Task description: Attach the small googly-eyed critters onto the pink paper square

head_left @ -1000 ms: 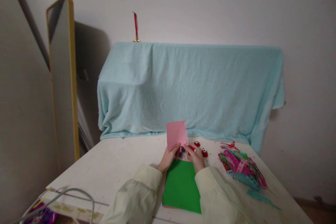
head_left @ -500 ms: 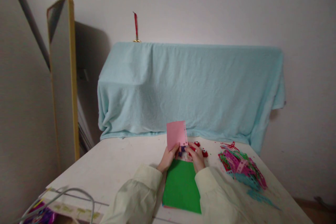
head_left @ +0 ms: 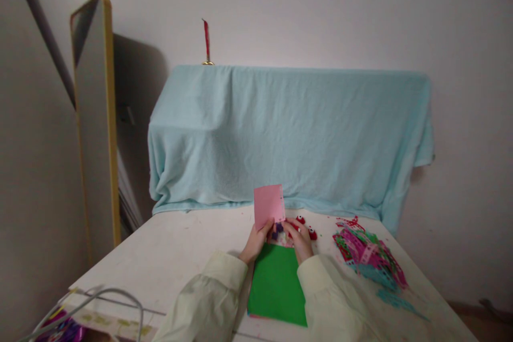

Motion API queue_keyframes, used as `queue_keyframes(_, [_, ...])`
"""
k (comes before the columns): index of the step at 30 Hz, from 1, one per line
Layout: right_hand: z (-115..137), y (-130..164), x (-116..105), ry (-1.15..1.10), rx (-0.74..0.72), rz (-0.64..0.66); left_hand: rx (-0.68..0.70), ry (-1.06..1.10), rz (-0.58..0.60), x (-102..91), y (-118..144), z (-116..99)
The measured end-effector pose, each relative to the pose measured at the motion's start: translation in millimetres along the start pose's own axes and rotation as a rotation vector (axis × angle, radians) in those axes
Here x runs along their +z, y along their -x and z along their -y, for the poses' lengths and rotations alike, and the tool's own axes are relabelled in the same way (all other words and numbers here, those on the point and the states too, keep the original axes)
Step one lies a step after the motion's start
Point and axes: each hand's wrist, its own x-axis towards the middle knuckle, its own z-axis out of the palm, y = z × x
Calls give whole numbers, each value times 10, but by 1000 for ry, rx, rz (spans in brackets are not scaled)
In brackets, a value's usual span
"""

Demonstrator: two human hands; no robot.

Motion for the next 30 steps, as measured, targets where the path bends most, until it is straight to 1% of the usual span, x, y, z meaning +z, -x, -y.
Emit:
queue_keyframes(6, [28, 12, 1, -12, 9, 8, -4, 8, -5, 6, -14, 26])
queue_keyframes(11, [41, 14, -6, -17, -28, 11, -2, -1, -19, 6, -1, 5])
queue_keyframes(16, [31, 5, -14, -13, -25, 20, -1, -9, -22, 4, 8, -4])
queue_keyframes(21, [39, 16, 3, 15, -28, 0, 0, -8, -34, 11, 7, -14])
queue_keyframes(30, [75, 33, 16, 41, -14, -31, -3, -7, -1, 22, 18, -61])
